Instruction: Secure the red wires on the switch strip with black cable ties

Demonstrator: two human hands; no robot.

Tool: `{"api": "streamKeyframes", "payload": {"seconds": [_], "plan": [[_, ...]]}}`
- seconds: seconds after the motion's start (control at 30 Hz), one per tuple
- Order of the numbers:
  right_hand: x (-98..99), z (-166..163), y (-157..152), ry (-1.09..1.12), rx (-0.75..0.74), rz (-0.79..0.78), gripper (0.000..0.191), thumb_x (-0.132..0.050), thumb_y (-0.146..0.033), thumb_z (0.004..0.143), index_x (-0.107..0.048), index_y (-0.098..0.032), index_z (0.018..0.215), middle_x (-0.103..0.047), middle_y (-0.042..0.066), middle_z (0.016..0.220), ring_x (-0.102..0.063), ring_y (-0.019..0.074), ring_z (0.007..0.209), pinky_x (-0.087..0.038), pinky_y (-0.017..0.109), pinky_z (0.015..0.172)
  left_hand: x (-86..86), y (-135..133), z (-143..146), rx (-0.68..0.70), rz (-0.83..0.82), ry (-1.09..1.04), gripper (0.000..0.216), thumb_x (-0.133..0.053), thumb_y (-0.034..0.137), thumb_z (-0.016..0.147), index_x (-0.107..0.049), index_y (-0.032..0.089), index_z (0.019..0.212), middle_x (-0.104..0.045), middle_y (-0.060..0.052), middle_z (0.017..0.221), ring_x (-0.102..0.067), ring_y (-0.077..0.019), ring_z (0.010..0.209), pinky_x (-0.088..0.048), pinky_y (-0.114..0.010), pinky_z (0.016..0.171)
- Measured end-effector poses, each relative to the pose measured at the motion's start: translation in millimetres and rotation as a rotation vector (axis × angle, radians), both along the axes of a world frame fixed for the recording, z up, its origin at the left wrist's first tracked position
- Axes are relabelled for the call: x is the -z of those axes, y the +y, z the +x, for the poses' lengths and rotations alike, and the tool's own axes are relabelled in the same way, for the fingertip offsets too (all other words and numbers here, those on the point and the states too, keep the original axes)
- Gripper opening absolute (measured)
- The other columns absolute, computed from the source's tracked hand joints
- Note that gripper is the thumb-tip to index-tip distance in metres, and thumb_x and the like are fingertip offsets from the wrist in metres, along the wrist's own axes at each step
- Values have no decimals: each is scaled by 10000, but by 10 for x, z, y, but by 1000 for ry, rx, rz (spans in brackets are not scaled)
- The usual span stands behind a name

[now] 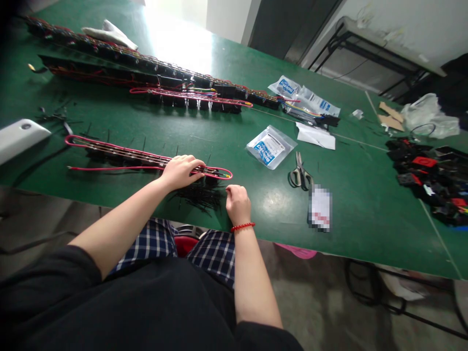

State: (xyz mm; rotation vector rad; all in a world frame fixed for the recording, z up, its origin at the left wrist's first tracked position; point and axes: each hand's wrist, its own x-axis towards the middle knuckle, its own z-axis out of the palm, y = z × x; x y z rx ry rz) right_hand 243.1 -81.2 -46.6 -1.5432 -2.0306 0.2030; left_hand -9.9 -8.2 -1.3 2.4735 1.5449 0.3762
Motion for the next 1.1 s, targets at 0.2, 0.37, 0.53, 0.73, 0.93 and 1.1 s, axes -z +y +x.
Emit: {"api": "streamKeyframes", "payload": {"seconds": [0.2,0.37,0.53,0.73,0.93,1.1], "plan": [[13,26,14,154,65,-16,277,-507,-219,962,-635,-206,1208,-691,79,941,-618,218,848,-544,382,814,-5,3,-2,1,-9,2,322,-561,504,968,-660,315,1209,-682,-50,1150,-620,-255,1090,-439,-380,910],[4,38,30,246,116,-24,278,-529,-223,947,-674,-196,1183,-704,84,952,-628,200,810,-561,367,782,5,9,-3,4,-8,-11,315,-573,496,964,-663,313,1204,-679,-51,1147,-618,-257,1089,-433,-379,908],[-6,33,27,271,95,-4,220,-573,-247,937,-723,-199,1091,-721,95,998,-647,209,845,-572,380,786,3,9,-4,3,-10,-6,310,-572,495,966,-665,315,1200,-680,-45,1142,-619,-254,1082,-430,-374,905],[-31,31,29,268,70,18,197,-596,-252,933,-737,-198,1059,-732,99,1002,-664,224,873,-575,394,796,4,8,-3,2,-7,-14,311,-579,490,965,-666,314,1206,-679,-48,1138,-618,-257,1082,-427,-377,914],[-72,19,16,244,41,63,163,-600,-242,933,-743,-214,1007,-734,82,963,-660,220,857,-571,393,781,8,11,-7,5,-8,-16,315,-572,492,968,-664,310,1209,-678,-48,1141,-617,-252,1080,-428,-371,909],[-136,12,-8,319,77,114,128,-637,-261,916,-740,-215,977,-727,66,951,-644,188,793,-555,351,711,-2,7,-4,3,-14,-15,317,-576,496,965,-666,307,1204,-680,-49,1142,-618,-257,1084,-431,-377,912]]}}
